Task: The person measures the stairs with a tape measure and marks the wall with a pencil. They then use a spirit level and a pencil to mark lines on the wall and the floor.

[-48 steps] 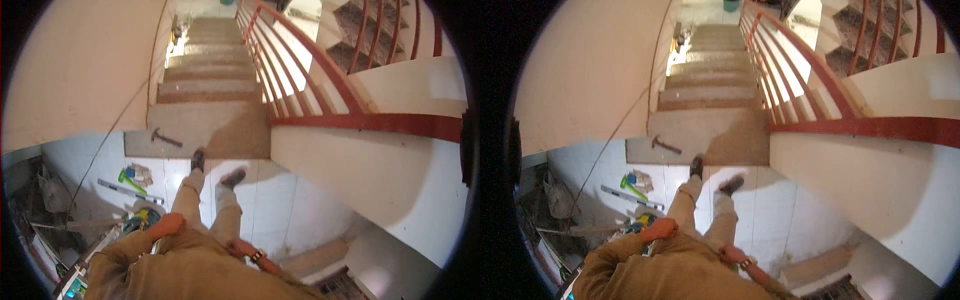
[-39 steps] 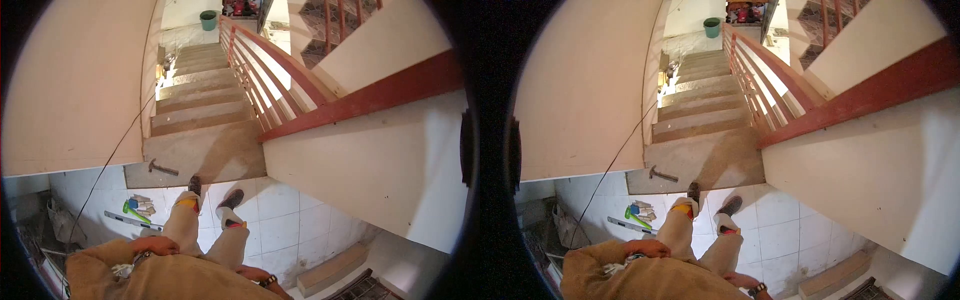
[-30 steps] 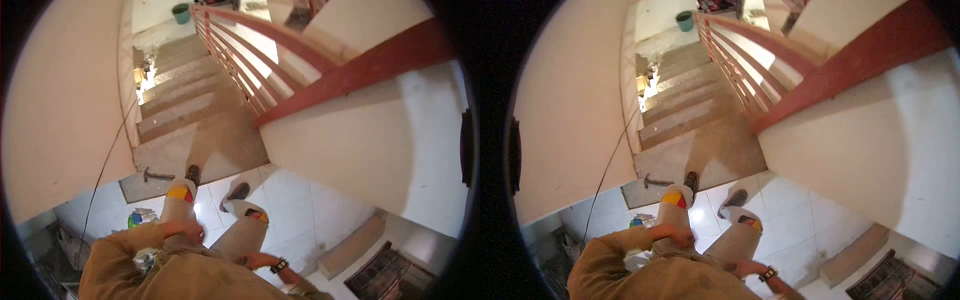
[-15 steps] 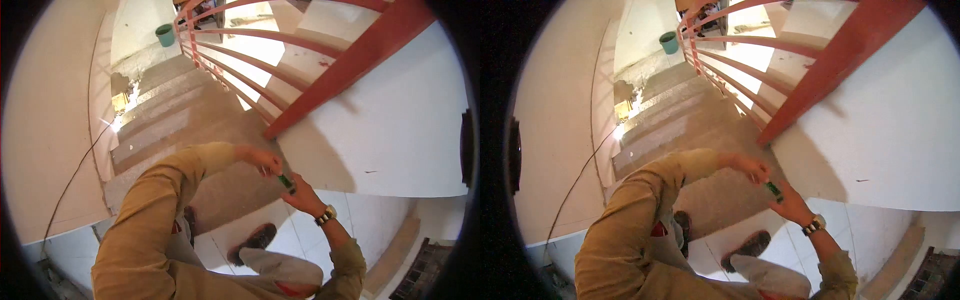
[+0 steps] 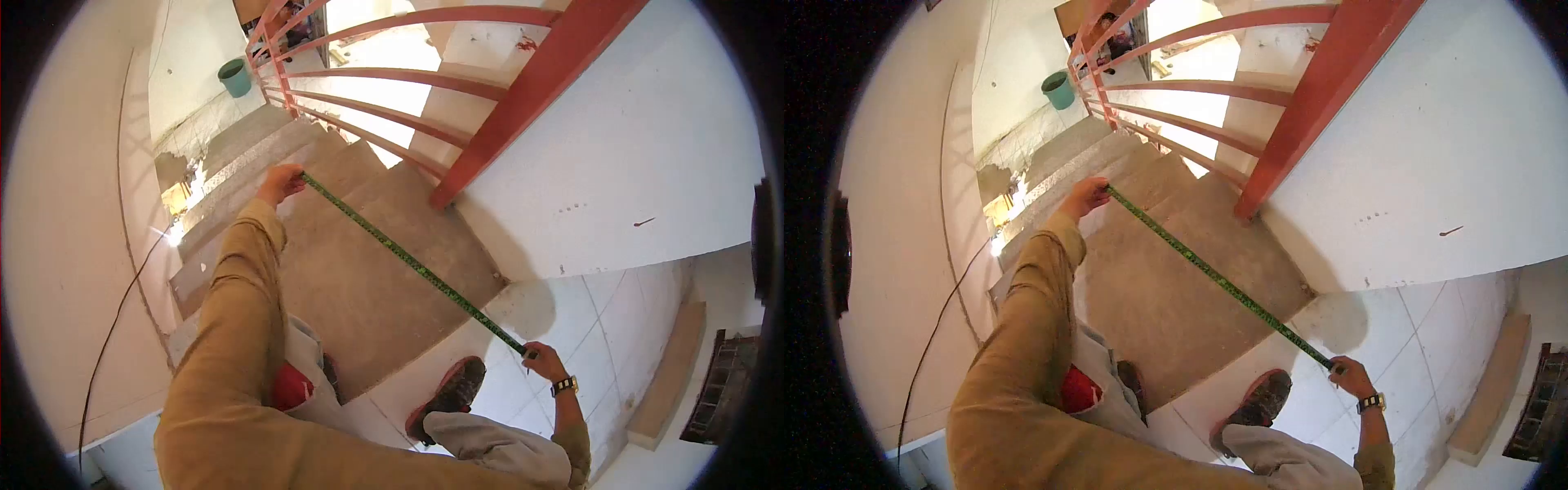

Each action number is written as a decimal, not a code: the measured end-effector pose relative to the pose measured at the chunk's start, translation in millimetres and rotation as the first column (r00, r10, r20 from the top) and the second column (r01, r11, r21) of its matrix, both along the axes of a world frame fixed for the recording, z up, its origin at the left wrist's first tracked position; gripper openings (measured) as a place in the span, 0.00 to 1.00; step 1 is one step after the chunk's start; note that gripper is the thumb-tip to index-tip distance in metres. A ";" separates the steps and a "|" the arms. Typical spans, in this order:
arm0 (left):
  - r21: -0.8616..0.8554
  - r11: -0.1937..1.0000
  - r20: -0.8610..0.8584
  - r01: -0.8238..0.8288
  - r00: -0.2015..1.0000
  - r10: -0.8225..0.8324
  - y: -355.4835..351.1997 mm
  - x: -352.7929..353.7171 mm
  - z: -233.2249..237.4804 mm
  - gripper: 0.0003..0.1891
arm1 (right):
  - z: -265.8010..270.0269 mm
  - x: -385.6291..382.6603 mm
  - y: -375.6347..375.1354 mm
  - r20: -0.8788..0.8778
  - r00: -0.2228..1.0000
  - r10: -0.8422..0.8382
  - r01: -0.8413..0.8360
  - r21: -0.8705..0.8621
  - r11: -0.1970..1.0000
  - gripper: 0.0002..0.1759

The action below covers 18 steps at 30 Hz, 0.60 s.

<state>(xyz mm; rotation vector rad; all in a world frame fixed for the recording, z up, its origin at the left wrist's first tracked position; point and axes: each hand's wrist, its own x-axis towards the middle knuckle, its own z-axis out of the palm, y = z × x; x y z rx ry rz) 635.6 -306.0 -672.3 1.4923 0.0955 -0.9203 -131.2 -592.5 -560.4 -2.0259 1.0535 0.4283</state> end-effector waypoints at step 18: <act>-0.111 0.987 0.177 -0.115 0.975 0.133 -110.6 -65.2 3.8 0.06 | -41.7 -65.5 26.1 0.072 0.989 -0.130 0.136 -0.091 0.987 0.22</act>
